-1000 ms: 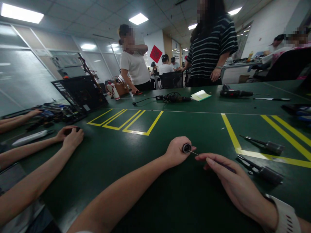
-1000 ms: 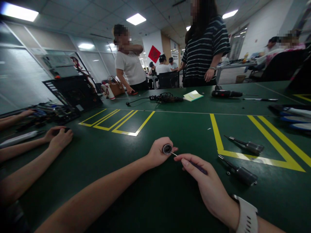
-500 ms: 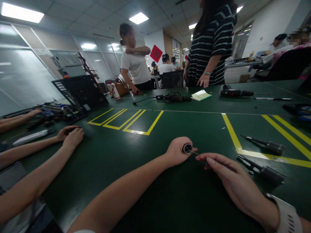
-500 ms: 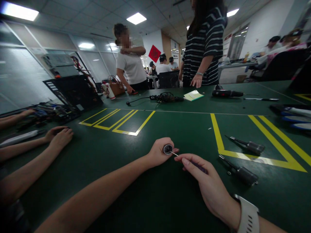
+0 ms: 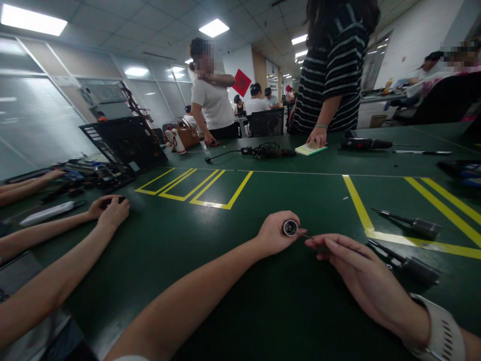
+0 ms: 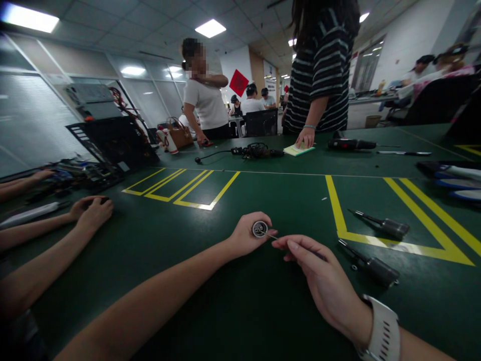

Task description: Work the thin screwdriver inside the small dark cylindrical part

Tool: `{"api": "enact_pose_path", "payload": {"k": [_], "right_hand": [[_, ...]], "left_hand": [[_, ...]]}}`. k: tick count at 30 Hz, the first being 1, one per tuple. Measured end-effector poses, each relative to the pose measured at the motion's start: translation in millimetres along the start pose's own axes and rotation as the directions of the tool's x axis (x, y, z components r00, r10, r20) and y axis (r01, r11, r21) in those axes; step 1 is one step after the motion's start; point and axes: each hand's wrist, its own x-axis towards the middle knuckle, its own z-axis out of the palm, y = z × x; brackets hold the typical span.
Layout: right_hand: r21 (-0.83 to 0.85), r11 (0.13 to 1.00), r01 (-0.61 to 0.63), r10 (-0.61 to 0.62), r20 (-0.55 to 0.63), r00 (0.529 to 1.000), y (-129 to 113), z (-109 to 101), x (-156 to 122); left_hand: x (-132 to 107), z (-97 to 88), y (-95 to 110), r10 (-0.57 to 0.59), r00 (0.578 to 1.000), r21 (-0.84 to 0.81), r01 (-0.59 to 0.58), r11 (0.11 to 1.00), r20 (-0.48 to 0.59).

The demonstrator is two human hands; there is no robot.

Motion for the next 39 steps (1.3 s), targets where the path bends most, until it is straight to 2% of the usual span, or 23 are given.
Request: {"api": "enact_pose_path", "payload": {"k": [3, 7, 11, 17, 23, 28, 34, 37, 39], "right_hand": [[-0.052, 0.999, 0.011, -0.012, -0.016, 1.0, -1.0, 2.5, -2.2], [-0.134, 0.989, 0.06, -0.065, -0.035, 0.997, -0.9, 4.1, -4.0], [-0.284, 0.945, 0.16, -0.159, 0.027, 0.987, 1.7, 3.3, -6.5], [-0.391, 0.878, 0.276, -0.269, 0.076, 0.96, 2.4, 0.8, -11.8], [-0.567, 0.758, 0.322, -0.36, 0.048, 0.932, 0.4, 2.1, -12.1], [-0.625, 0.692, 0.36, -0.402, 0.08, 0.912, 0.6, 4.5, -11.7], [-0.61, 0.728, 0.313, -0.334, 0.084, 0.939, -0.2, 4.6, -11.9], [-0.553, 0.795, 0.25, -0.264, 0.056, 0.963, 0.9, 1.4, -9.1], [-0.458, 0.868, 0.189, -0.209, 0.008, 0.978, 1.8, -1.1, -5.9]], "left_hand": [[-0.5, -0.6, 1.0, -0.009, 1.0, -0.052, 0.009, 0.999, 0.001], [-1.1, 0.0, 1.0, -0.092, 0.996, -0.089, 0.091, 0.992, -0.006], [-0.7, 0.2, 1.4, -0.115, 0.993, -0.104, 0.116, 0.988, 0.018], [0.1, -1.5, 2.8, -0.039, 0.997, -0.047, 0.042, 0.998, 0.07], [0.3, -2.8, 1.7, 0.114, 0.989, -0.028, -0.111, 0.993, 0.095], [0.6, -2.0, 0.9, 0.126, 0.984, 0.045, -0.133, 0.99, 0.128], [1.5, -1.3, 1.3, 0.136, 0.974, 0.128, -0.161, 0.979, 0.18], [2.2, -2.9, 2.0, 0.152, 0.962, 0.169, -0.193, 0.966, 0.228], [2.3, -4.4, 2.6, 0.155, 0.953, 0.197, -0.21, 0.958, 0.258]]}}
